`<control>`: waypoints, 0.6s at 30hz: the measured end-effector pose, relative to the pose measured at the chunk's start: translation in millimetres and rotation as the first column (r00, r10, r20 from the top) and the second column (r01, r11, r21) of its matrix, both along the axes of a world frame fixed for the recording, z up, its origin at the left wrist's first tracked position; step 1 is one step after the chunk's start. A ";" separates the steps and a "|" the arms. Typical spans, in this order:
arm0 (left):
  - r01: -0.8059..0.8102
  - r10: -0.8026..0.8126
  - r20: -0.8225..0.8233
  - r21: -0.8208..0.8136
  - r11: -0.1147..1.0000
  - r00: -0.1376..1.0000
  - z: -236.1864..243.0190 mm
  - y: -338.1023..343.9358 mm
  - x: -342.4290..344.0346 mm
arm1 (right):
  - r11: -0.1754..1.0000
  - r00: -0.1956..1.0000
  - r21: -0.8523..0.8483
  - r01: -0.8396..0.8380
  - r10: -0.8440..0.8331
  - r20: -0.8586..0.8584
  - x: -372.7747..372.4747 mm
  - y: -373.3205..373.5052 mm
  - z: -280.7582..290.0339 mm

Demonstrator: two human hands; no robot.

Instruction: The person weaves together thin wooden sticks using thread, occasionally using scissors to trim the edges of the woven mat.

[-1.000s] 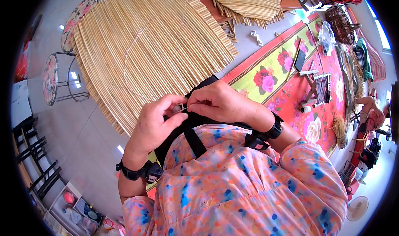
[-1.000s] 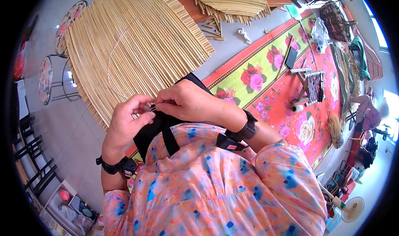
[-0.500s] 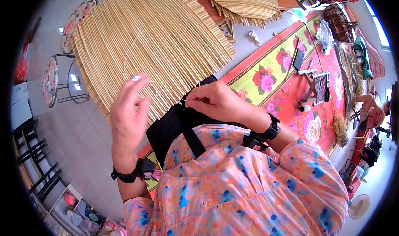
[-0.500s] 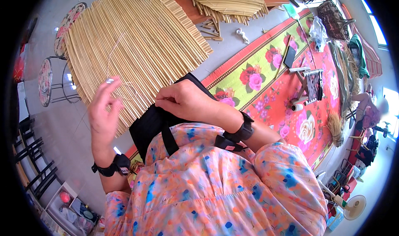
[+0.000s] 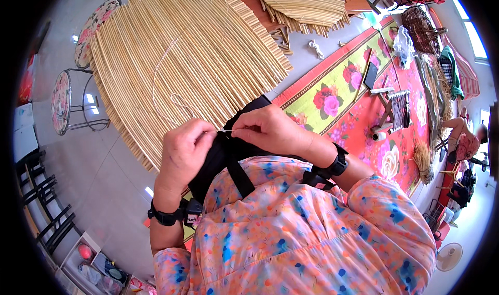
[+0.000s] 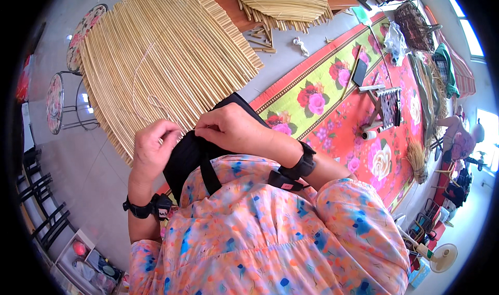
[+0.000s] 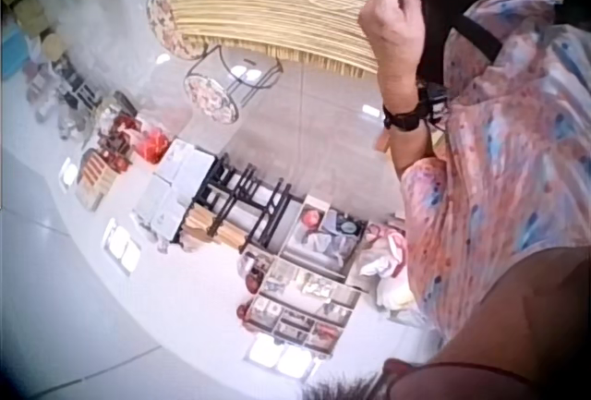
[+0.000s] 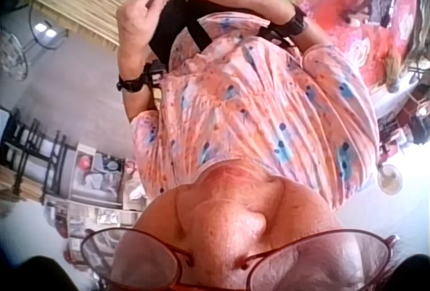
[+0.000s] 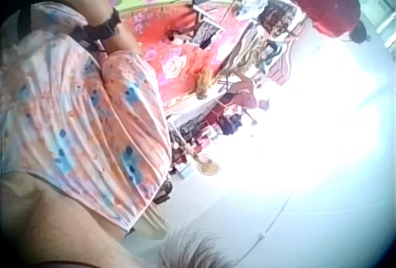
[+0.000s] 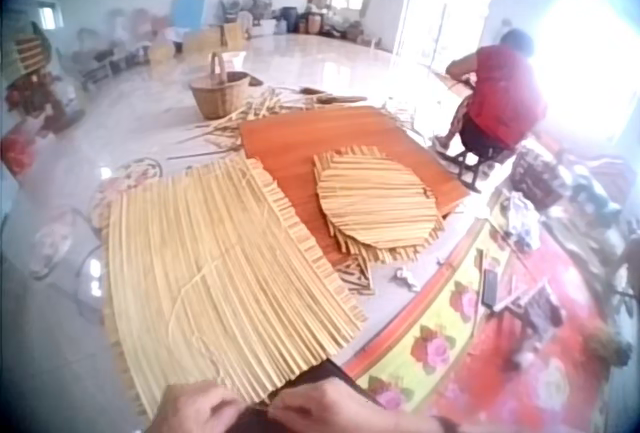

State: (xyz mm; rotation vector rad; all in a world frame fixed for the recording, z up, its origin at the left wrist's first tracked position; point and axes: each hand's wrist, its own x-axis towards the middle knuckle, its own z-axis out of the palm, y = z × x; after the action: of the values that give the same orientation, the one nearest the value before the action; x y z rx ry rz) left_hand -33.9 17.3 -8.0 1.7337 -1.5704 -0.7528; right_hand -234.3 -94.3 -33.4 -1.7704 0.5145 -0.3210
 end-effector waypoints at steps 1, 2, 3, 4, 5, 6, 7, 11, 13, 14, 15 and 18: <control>-0.051 0.052 -0.030 0.021 0.998 0.998 -2.1 1.6 6.9 | 1.000 1.000 0.012 -0.003 0.003 -0.018 -3.3 -2.2 -0.5; -0.083 0.083 -0.035 0.023 0.996 0.996 -4.1 2.7 16.6 | 0.999 0.999 0.007 0.039 -0.039 -0.022 -7.0 -4.6 -1.0; -0.138 0.139 -0.043 0.023 0.990 0.989 -6.8 4.3 25.4 | 0.997 0.997 0.000 0.077 -0.077 -0.023 -10.4 -8.1 -1.6; -0.199 0.200 -0.069 0.021 0.980 0.977 -8.8 6.7 35.4 | 0.994 0.994 -0.010 0.108 -0.109 -0.030 -12.7 -12.6 -2.7; -0.282 0.287 -0.063 0.071 0.957 0.956 -10.5 9.9 44.9 | 0.989 0.987 0.033 0.145 -0.142 -0.079 -17.3 -16.7 -2.7; -0.330 0.332 -0.037 0.051 0.943 0.943 -11.6 13.2 54.9 | 0.973 0.975 0.094 0.212 -0.204 -0.084 -22.7 -18.2 -2.7; -0.377 0.378 -0.030 0.045 0.925 0.925 -12.8 16.6 63.4 | 0.955 0.957 0.114 0.274 -0.258 -0.134 -26.4 -22.3 -4.9; -0.499 0.501 -0.029 0.049 0.865 0.865 -16.3 28.5 85.5 | 0.885 0.865 0.013 0.466 -0.452 -0.216 -42.1 -36.1 -25.0; -0.540 0.541 -0.024 0.025 0.841 0.841 -18.7 31.4 88.8 | 0.794 0.780 0.041 0.606 -0.583 -0.229 -45.9 -43.7 -40.9; -0.534 0.535 -0.027 0.015 0.845 0.845 -20.0 31.8 90.0 | 0.729 0.713 0.055 0.682 -0.646 -0.272 -47.7 -47.0 -48.6; -0.528 0.528 -0.030 0.006 0.849 0.849 -21.9 31.8 89.7 | 0.666 0.671 0.133 0.734 -0.682 -0.292 -50.7 -49.8 -55.0; -0.489 0.489 -0.031 -0.006 0.872 0.872 -29.6 30.4 83.4 | 0.387 0.548 0.430 0.816 -0.756 -0.358 -59.4 -54.6 -70.2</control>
State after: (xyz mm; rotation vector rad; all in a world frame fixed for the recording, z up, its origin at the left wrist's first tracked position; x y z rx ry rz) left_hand 49.4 47.7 -37.5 1.9861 -1.0364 -0.5030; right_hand -293.7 -148.9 -103.6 -0.8335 1.4037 -0.6678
